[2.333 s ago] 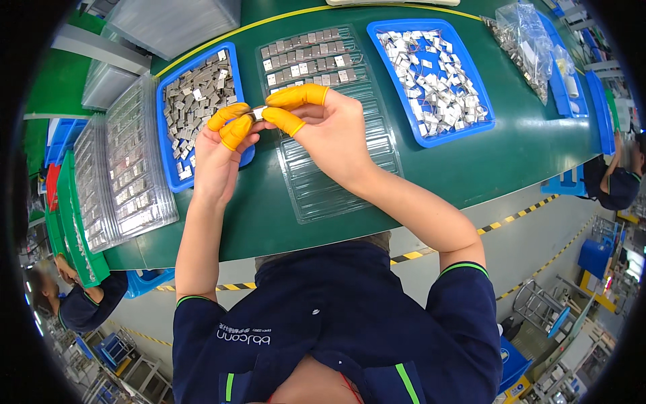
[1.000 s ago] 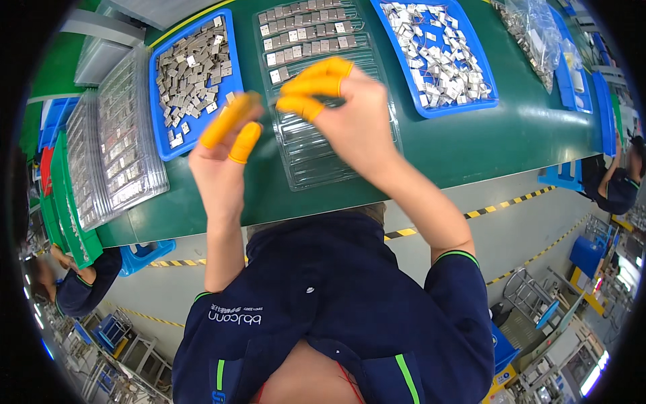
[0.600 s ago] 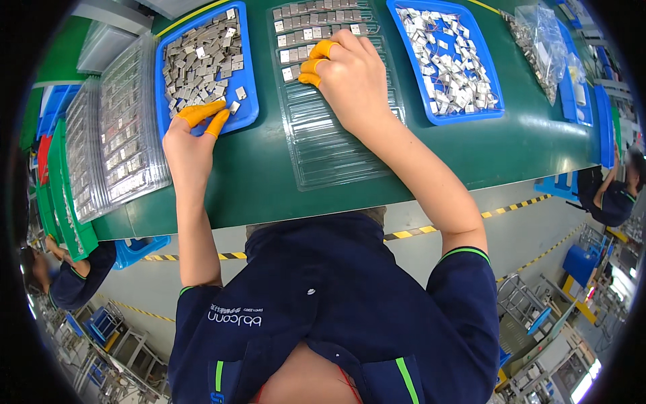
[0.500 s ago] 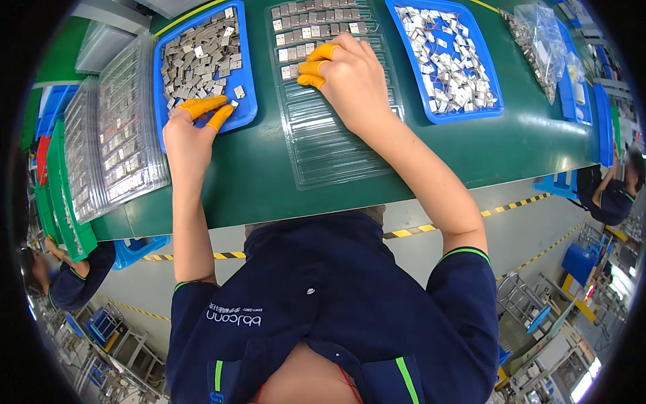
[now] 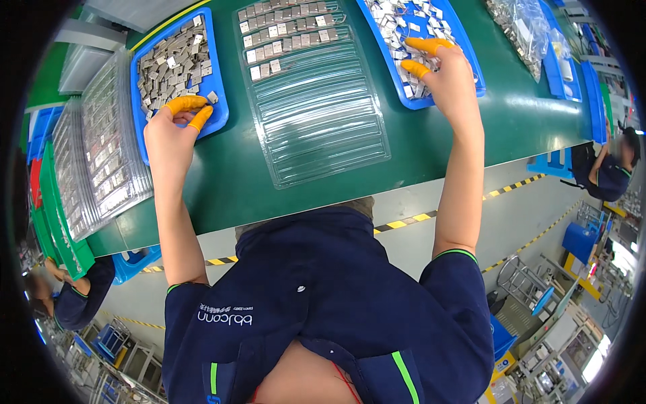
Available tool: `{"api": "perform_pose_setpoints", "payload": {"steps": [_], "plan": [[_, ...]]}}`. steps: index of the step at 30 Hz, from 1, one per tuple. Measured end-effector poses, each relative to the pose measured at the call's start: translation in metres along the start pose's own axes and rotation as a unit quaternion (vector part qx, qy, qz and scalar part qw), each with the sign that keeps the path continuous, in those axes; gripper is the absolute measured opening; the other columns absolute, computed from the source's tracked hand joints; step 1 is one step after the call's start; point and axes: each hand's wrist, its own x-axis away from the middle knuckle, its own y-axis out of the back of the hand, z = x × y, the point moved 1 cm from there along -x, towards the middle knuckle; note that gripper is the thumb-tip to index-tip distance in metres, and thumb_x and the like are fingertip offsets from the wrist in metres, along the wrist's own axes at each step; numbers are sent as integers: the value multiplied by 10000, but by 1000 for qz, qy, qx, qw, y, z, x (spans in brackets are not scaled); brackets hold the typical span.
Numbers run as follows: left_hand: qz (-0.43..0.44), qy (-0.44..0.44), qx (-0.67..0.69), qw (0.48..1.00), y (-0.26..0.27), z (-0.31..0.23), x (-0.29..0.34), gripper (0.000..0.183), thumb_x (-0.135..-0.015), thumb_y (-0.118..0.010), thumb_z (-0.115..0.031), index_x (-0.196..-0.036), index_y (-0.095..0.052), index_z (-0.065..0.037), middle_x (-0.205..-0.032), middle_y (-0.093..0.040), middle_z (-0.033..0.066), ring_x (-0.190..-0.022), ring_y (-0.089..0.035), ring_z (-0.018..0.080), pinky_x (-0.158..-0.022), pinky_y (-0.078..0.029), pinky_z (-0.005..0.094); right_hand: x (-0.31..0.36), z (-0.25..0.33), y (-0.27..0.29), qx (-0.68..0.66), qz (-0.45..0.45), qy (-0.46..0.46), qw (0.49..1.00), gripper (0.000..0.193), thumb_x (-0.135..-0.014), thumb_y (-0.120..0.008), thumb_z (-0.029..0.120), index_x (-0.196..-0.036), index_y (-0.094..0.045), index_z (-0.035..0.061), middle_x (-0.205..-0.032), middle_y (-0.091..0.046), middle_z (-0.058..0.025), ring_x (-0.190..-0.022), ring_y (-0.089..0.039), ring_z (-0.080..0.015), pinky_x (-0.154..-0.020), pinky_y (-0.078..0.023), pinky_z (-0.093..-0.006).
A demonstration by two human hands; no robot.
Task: The person picks small rectangular electronic components from a blue tray and places them into a clear plastic tray with multiple compartments. They handle the components one at a time, using yellow finger cots, and arrange them in rows within the clear tray.
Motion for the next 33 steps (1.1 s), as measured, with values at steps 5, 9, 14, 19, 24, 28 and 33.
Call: {"api": "perform_pose_setpoints", "payload": {"steps": [5, 9, 14, 19, 24, 28, 33], "plan": [[-53, -55, 170, 983, -9, -4, 5, 210, -730, -726, -76, -934, -694, -41, -765, -657, 61, -667, -582, 120, -651, -471, 261, -6, 16, -8, 59, 7, 19, 998, 212, -722, -715, 106, -933, -706, 85, -937, -639, -151, -819, -593, -286, -736, -475, -342], [-42, -6, 303, 952, -13, -14, 11, 215, -760, -696, -15, -973, -676, 3, -875, -671, 76, -738, -609, 122, -721, -487, 242, -7, 13, -7, -7, 9, -50, 999, 206, -739, -713, 108, -938, -693, 57, -914, -650, -142, -759, -639, -241, -682, -504, -301], [4, 54, 516, 855, -27, -32, 29, 204, -772, -668, 47, -972, -629, 67, -928, -656, 118, -849, -646, 182, -789, -508, 259, 0, -5, -13, -141, -91, -71, 983, 248, -794, -674, 83, -1016, -627, -16, -879, -666, -130, -756, -664, -191, -666, -520, -257], [34, 87, 595, 799, -50, -43, 44, 216, -789, -653, 44, -998, -604, 68, -915, -650, 134, -851, -656, 225, -762, -528, 279, 21, 32, -14, -335, -46, -93, 937, 229, -852, -612, 34, -1045, -587, -87, -948, -646, -125, -834, -647, -188, -759, -523, -257], [44, 109, 596, 795, -59, -42, 49, 238, -783, -659, 27, -1014, -606, 58, -929, -652, 147, -826, -660, 242, -744, -538, 284, 44, 83, -32, -490, -32, -114, 864, 222, -761, -702, 12, -972, -656, -42, -890, -682, -100, -814, -644, -130, -758, -510, -234], [32, 114, 586, 802, -61, -44, 51, 236, -732, -687, 76, -959, -624, 74, -908, -657, 138, -824, -654, 213, -778, -534, 289, 54, 115, -51, -587, 49, -174, 789, 199, -743, -715, 4, -928, -661, -45, -892, -683, -94, -811, -643, -122, -748, -508, -224], [48, 119, 582, 803, -61, -42, 54, 242, -708, -696, 104, -940, -629, 80, -907, -658, 130, -838, -647, 193, -798, -534, 297, 57, 128, -56, -618, 54, -190, 761, 186, -759, -704, 5, -930, -655, -49, -897, -681, -96, -813, -644, -122, -758, -508, -224]]}}
